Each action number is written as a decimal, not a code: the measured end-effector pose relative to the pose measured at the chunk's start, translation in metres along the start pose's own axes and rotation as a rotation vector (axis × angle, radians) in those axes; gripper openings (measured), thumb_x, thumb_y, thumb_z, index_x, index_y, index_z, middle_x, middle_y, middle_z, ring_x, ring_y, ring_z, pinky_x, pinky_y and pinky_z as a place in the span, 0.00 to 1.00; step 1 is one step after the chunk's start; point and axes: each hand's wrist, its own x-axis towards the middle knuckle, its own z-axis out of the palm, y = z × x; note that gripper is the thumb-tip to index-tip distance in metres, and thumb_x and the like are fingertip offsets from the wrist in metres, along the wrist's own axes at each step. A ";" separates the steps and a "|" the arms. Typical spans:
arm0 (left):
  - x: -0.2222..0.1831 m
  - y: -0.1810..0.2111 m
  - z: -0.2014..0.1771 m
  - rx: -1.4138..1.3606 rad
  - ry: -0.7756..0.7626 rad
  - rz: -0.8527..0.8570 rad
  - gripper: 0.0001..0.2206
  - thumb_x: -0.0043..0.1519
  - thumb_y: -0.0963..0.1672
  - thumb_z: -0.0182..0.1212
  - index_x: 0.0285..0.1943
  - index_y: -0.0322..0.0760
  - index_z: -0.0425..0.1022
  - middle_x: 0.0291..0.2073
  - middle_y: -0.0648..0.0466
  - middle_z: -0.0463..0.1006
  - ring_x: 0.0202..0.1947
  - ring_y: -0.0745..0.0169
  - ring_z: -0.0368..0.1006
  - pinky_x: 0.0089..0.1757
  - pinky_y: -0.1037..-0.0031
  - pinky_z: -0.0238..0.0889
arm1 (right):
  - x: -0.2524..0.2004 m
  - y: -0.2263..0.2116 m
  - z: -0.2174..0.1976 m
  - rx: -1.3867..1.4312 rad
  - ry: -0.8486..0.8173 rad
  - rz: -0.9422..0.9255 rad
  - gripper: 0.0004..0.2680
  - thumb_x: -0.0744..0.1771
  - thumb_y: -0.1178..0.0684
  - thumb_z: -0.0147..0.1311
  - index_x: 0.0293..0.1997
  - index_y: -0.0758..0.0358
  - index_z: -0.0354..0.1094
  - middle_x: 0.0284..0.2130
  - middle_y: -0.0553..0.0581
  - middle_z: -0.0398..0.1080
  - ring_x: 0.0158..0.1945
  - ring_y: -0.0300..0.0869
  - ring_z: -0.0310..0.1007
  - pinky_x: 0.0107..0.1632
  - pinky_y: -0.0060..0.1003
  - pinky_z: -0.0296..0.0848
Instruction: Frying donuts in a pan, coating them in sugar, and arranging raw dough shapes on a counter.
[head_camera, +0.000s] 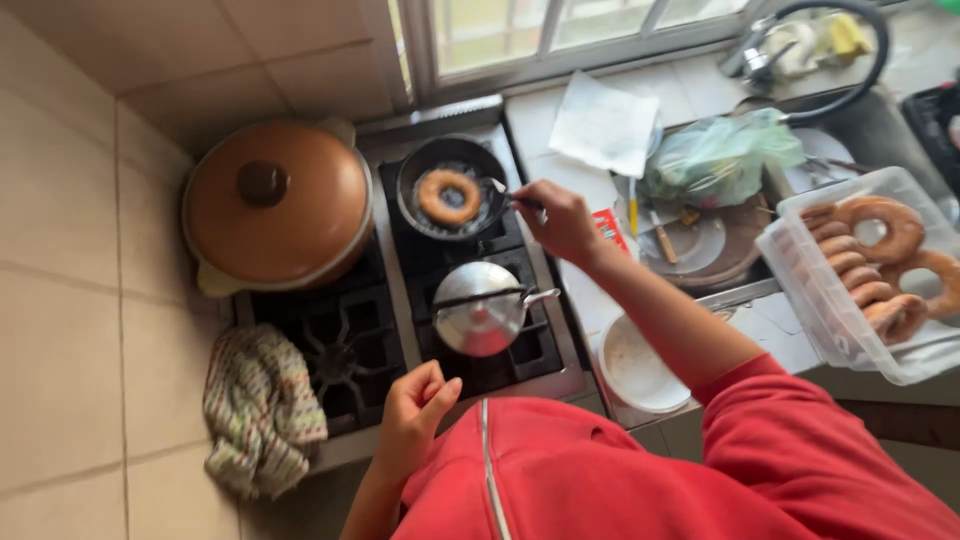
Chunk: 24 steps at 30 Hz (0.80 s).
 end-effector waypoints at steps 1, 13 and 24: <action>0.008 0.001 0.005 0.030 -0.003 0.022 0.19 0.63 0.43 0.62 0.25 0.41 0.53 0.20 0.66 0.53 0.23 0.78 0.47 0.25 0.78 0.43 | -0.004 0.016 -0.004 -0.041 0.006 -0.036 0.04 0.67 0.61 0.62 0.42 0.66 0.72 0.32 0.61 0.74 0.34 0.48 0.78 0.38 0.37 0.75; 0.022 -0.011 0.032 0.014 -0.328 -0.171 0.14 0.61 0.42 0.62 0.27 0.38 0.61 0.22 0.64 0.57 0.25 0.77 0.50 0.27 0.79 0.44 | -0.156 0.023 -0.098 0.600 0.647 0.844 0.04 0.67 0.59 0.60 0.45 0.64 0.74 0.34 0.56 0.79 0.34 0.35 0.79 0.34 0.27 0.74; 0.057 -0.043 0.080 -0.078 -0.357 -0.184 0.21 0.63 0.40 0.60 0.23 0.40 0.48 0.21 0.64 0.50 0.23 0.76 0.46 0.26 0.76 0.39 | -0.433 0.051 -0.130 0.539 0.940 1.368 0.09 0.69 0.47 0.55 0.37 0.58 0.61 0.22 0.46 0.60 0.21 0.30 0.53 0.21 0.28 0.51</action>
